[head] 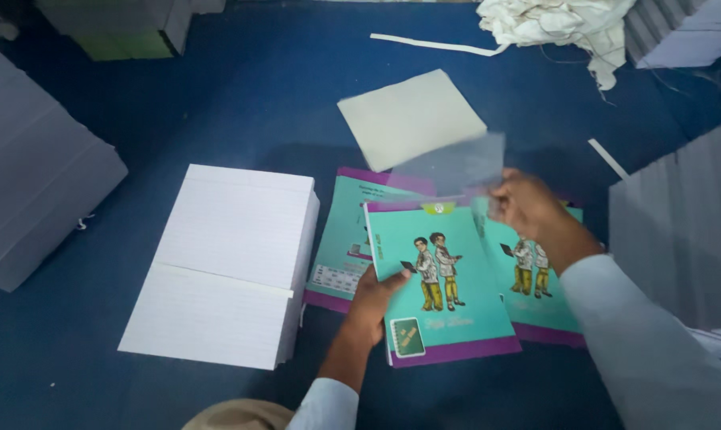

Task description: The person assembles notebooks by inserting a stack of lined paper into a printed cover, then flips through the pages to check alignment. The person repeats this process with multiple covers and paper stacks, stacking the finished notebooks on the floor.

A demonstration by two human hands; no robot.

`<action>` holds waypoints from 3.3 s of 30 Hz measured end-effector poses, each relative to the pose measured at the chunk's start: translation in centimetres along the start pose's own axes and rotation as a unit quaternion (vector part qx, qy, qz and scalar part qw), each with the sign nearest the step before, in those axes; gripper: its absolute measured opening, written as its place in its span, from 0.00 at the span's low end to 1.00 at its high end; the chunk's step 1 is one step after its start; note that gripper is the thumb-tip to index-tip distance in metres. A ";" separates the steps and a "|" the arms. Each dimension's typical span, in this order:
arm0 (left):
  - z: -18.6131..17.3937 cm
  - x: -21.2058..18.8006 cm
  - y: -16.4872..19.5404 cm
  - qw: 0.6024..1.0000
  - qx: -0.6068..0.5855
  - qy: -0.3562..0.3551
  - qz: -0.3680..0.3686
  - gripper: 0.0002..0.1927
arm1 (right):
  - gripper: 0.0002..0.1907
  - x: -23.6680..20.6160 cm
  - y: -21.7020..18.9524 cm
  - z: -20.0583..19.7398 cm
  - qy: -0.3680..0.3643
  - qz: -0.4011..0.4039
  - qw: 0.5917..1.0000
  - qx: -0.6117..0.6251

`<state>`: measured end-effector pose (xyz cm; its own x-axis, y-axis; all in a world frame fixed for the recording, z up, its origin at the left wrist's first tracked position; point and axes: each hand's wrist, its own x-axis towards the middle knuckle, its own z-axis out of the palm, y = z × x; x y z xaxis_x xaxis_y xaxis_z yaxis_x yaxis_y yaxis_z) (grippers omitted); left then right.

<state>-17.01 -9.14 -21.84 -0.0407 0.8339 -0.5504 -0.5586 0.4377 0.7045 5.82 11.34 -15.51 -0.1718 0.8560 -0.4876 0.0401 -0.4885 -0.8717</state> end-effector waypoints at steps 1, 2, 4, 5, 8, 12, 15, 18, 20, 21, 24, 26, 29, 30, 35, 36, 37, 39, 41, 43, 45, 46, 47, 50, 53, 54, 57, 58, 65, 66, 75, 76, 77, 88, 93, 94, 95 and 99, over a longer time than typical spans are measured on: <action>0.0 0.2 0.0 1.000 0.001 0.001 -0.002 0.28 | 0.37 -0.3 0.5 -0.6 0.023 0.024 0.999 -0.019; 0.0 0.3 0.0 1.000 0.005 -0.002 0.001 0.27 | 0.36 -0.6 1.1 -1.4 0.045 0.050 0.997 -0.038; -0.3 0.6 0.0 1.000 0.014 -0.008 0.008 0.26 | 0.35 -1.2 2.6 -2.7 0.052 0.060 0.995 -0.059; -0.4 0.8 0.0 1.000 0.020 -0.004 0.005 0.26 | 0.35 -1.6 3.5 -3.5 0.036 0.045 0.997 -0.060; -0.4 1.2 -0.2 1.000 0.027 -0.007 0.013 0.26 | 0.33 -2.8 5.8 -5.0 0.039 0.021 0.988 -0.150; -0.1 1.3 0.2 0.999 0.036 -0.002 0.024 0.28 | 0.30 -5.0 7.6 -4.7 0.044 -0.092 0.968 -0.231; 0.2 1.2 1.2 0.998 0.036 0.043 -0.037 0.32 | 0.30 -7.8 7.7 -4.1 0.072 0.033 0.952 -0.296; 0.4 0.8 1.8 0.997 -0.003 0.041 -0.059 0.37 | 0.31 -9.9 8.2 -3.1 0.074 0.007 0.934 -0.349; 0.5 0.7 1.8 0.999 0.002 0.032 -0.043 0.38 | 0.32 -10.5 9.1 -2.3 0.070 -0.026 0.934 -0.349; 0.5 0.7 1.7 0.999 0.024 0.032 -0.030 0.37 | 0.32 -10.6 9.5 -2.2 0.068 -0.042 0.934 -0.349; 0.3 0.9 1.2 0.999 0.030 -0.007 0.026 0.35 | 0.31 -10.6 11.2 -2.0 0.063 -0.056 0.933 -0.351; 0.1 1.1 0.8 0.998 0.026 -0.024 0.043 0.34 | 0.30 -10.2 12.1 -2.0 0.075 -0.093 0.912 -0.392; 0.0 1.3 0.7 0.999 0.026 -0.018 0.036 0.32 | 0.28 -10.1 12.7 -2.0 0.084 -0.124 0.908 -0.392; 0.0 1.2 0.7 0.999 0.023 -0.019 0.034 0.31 | 0.28 -10.1 12.8 -1.9 0.085 -0.130 0.911 -0.381; 0.2 0.7 1.3 1.000 0.025 0.005 0.007 0.29 | 0.26 -10.9 12.4 -1.2 0.118 -0.114 0.909 -0.382; 0.3 0.7 1.4 1.000 0.028 0.009 0.000 0.29 | 0.26 -11.1 12.3 -1.2 0.119 -0.107 0.915 -0.371; 0.4 0.7 1.5 0.999 0.032 0.013 -0.007 0.28 | 0.26 -11.2 12.1 -1.1 0.117 -0.101 0.919 -0.362; 0.5 0.6 1.5 0.999 0.033 -0.002 0.020 0.28 | 0.26 -11.4 11.9 -1.0 0.114 -0.090 0.928 -0.343; 0.6 0.6 1.4 0.999 0.032 -0.004 0.025 0.28 | 0.26 -11.3 11.8 -0.9 0.116 -0.092 0.920 -0.364; 0.6 0.7 1.3 0.999 0.030 0.009 0.008 0.28 | 0.26 -11.0 12.0 -1.0 0.115 -0.098 0.910 -0.387; 0.4 0.9 1.2 0.999 0.032 0.003 0.011 0.26 | 0.27 -10.8 12.5 -1.1 0.109 -0.108 0.899 -0.411; 0.4 1.0 1.1 0.999 0.033 0.000 0.012 0.25 | 0.28 -10.8 12.9 -1.3 0.110 -0.101 0.902 -0.404; 0.3 1.1 1.1 1.000 0.028 -0.002 0.013 0.25 | 0.28 -10.7 13.4 -1.3 0.112 -0.094 0.906 -0.397; 0.2 1.4 0.9 1.000 0.019 -0.004 0.018 0.25 | 0.27 -10.8 14.7 -1.7 0.134 -0.164 0.885 -0.414; 0.0 1.6 0.7 1.000 0.012 -0.001 0.014 0.25 | 0.27 -11.1 15.3 -1.9 0.181 -0.202 0.850 -0.452; 0.0 1.7 0.7 1.000 0.005 -0.003 0.011 0.25 | 0.27 -11.4 15.2 -2.0 0.201 -0.202 0.838 -0.466; 0.2 1.9 0.5 0.999 -0.028 -0.022 0.021 0.26 | 0.36 -13.0 14.5 -1.8 0.264 -0.061 0.863 -0.426; 0.3 1.9 0.4 0.998 -0.040 -0.029 0.027 0.26 | 0.39 -13.7 14.3 -1.5 0.262 -0.025 0.884 -0.386; 1.1 2.6 0.2 0.996 -0.091 -0.012 -0.013 0.23 | 0.53 -17.5 12.9 1.4 0.177 0.140 0.974 -0.007; 1.1 2.6 0.1 0.995 -0.098 -0.017 -0.009 0.22 | 0.55 -17.8 12.7 1.6 0.163 0.141 0.976 0.013; 1.8 2.9 -0.8 0.982 -0.180 -0.053 -0.020 0.22 | 0.66 -20.5 11.3 4.2 0.181 0.185 0.893 0.368; 1.9 2.8 -0.9 0.978 -0.200 -0.063 -0.018 0.22 | 0.66 -20.8 11.3 4.6 0.164 0.180 0.894 0.377; 2.0 2.8 -1.0 0.978 -0.201 -0.052 -0.021 0.22 | 0.66 -21.1 11.3 4.9 0.146 0.174 0.894 0.386; 4.6 -0.9 -0.5 0.988 -0.145 0.061 -0.003 0.24 | 0.57 -21.8 11.0 6.0 0.122 0.039 0.960 0.247; 5.9 -2.6 -0.1 0.987 -0.150 0.054 0.022 0.24 | 0.32 -21.4 10.2 5.9 0.100 -0.007 0.980 0.171; 6.0 -2.8 -0.2 0.986 -0.152 0.058 0.023 0.24 | 0.31 -21.3 9.9 5.8 0.105 -0.009 0.980 0.168; 6.0 -2.9 -0.2 0.984 -0.165 0.053 0.029 0.24 | 0.30 -21.2 9.6 5.7 0.111 -0.011 0.980 0.164; 5.9 -2.6 -0.7 0.977 -0.197 0.012 0.080 0.27 | 0.32 -20.9 8.1 4.8 0.165 0.029 0.978 0.124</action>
<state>-11.66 -9.65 -18.26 -0.1699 0.8712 -0.4605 -0.8191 0.1350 0.5576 4.99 -11.37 -12.12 0.1527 0.8142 -0.5602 -0.2065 -0.5280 -0.8237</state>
